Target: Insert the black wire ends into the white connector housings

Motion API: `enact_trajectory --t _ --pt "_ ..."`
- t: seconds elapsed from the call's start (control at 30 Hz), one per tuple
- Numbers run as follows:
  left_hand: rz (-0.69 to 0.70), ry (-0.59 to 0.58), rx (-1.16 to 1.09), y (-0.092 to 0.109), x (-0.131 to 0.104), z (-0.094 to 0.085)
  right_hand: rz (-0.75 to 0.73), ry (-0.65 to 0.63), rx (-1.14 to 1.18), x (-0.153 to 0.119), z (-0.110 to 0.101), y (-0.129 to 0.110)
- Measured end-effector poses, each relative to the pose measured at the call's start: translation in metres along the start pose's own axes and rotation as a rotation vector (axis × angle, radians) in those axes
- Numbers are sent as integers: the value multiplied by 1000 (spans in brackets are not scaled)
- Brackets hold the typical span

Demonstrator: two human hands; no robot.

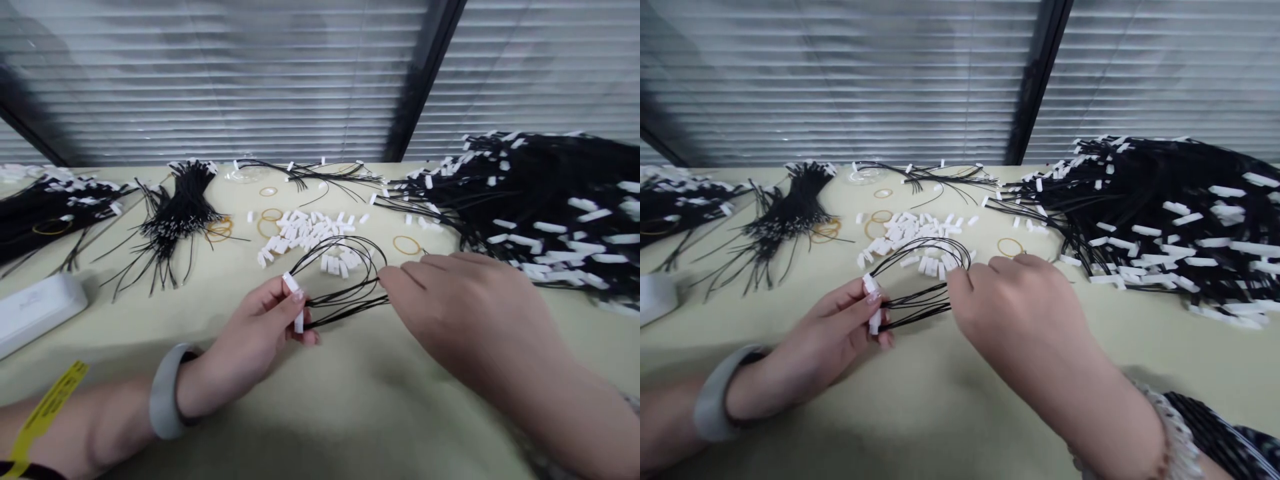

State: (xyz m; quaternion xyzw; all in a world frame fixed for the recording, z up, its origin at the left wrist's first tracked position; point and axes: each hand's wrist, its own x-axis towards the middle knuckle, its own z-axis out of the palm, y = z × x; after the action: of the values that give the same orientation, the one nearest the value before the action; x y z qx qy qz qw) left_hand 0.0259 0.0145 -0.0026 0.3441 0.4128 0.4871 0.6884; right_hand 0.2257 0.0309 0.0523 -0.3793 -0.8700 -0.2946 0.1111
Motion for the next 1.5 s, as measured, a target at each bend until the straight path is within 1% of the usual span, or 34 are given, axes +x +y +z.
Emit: enact_trajectory --t 0.07,0.13,0.2,0.23,0.3,0.37,0.4,0.43,0.47,0.5,0.53,0.57,0.6,0.67,0.7,0.73,0.8,0.87,0.97,1.03,1.17,1.3,1.5 --pt "-2 6 1 1 -1 1 61 62 -70 0 4 2" --pt "-3 6 3 1 -2 1 171 125 -80 0 9 7" --pt "-3 -1 5 1 -2 1 290 208 1 0 13 16" --pt "-4 -10 8 0 -2 1 352 240 85 0 14 21" --pt "-7 -32 16 -1 -1 -1 509 294 365 0 12 32" --pt "1 -55 37 -3 0 -3 671 352 803 1 8 39" --pt "12 -64 59 -4 0 -3 733 410 1036 2 5 40" --pt "25 -73 90 -5 0 -4 776 498 1228 4 2 40" --pt "35 -83 130 -5 -1 -4 801 580 1356 5 -1 39" --pt "43 -93 174 -5 -2 -4 821 635 1416 5 -3 36" --pt "45 -101 222 -5 -3 -3 828 640 1427 6 -6 33" --pt "44 -110 267 -4 -4 -2 804 580 1412 5 -7 29" --pt "44 -120 304 -3 -5 -1 748 471 1379 5 -8 24" --pt "48 -147 360 -1 -9 0 567 234 1257 3 -9 15" --pt "52 -166 383 0 -10 1 473 149 1171 3 -9 10" --pt "59 -184 403 0 -11 1 394 94 1086 3 -9 5" --pt "78 -212 436 2 -13 2 305 53 969 3 -9 -4" --pt "96 -222 456 2 -13 2 277 41 933 5 -8 -10" --pt "104 -226 480 3 -12 2 311 41 905 6 -7 -12" --pt "109 -223 499 4 -12 2 328 10 898 6 -5 -12" --pt "126 -221 520 3 -13 1 324 -81 898 6 -3 -12" --pt "130 -221 536 3 -14 2 319 -105 941 8 -2 -11" --pt "122 -223 565 1 -14 2 297 -180 993 8 -2 -12"
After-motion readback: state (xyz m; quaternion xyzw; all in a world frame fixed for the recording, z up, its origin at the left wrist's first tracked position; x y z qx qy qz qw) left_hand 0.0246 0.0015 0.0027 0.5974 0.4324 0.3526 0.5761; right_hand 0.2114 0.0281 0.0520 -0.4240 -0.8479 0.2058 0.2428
